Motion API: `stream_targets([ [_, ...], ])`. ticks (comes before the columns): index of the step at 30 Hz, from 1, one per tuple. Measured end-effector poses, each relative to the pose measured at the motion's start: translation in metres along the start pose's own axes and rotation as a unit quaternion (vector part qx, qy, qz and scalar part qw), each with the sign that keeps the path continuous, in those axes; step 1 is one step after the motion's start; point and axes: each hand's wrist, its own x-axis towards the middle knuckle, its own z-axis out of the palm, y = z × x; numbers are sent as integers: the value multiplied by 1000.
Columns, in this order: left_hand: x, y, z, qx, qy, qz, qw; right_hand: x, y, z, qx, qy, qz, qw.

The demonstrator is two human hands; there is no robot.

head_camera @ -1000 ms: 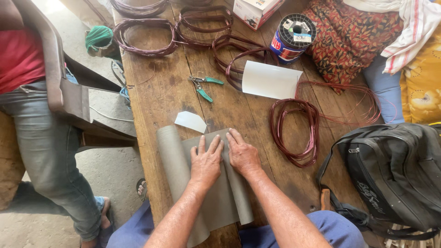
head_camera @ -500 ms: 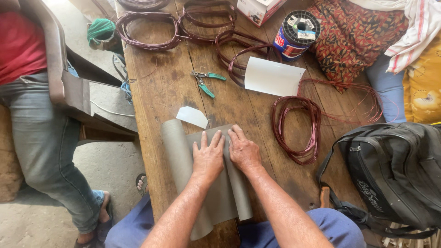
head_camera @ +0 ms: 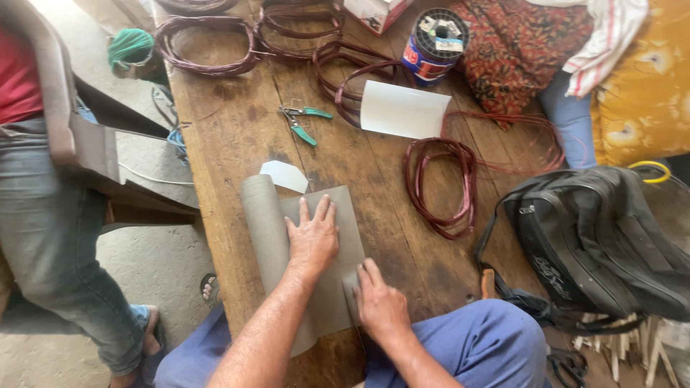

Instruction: The person unrolls a sheet of gray insulation paper on a wooden table, measures it against a small white template, and cuts it into rectangular pieces using a knife and scissors. The person then folds the cut pieces.

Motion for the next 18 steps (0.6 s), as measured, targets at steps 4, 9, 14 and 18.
stream_targets([
  [4,-7,10,-17,2,-78,-24,997,-52,-4,-5,1,-55,31,998],
  [9,-15,14,-29,6,-111,-34,993,-82,-13,-7,-52,-160,88,982],
  [14,-15,11,3,3,-76,-40,996,-100,-14,-4,-115,-229,77,963],
  [18,-28,15,40,1,12,5,1000,-86,-6,-17,-119,-187,71,973],
])
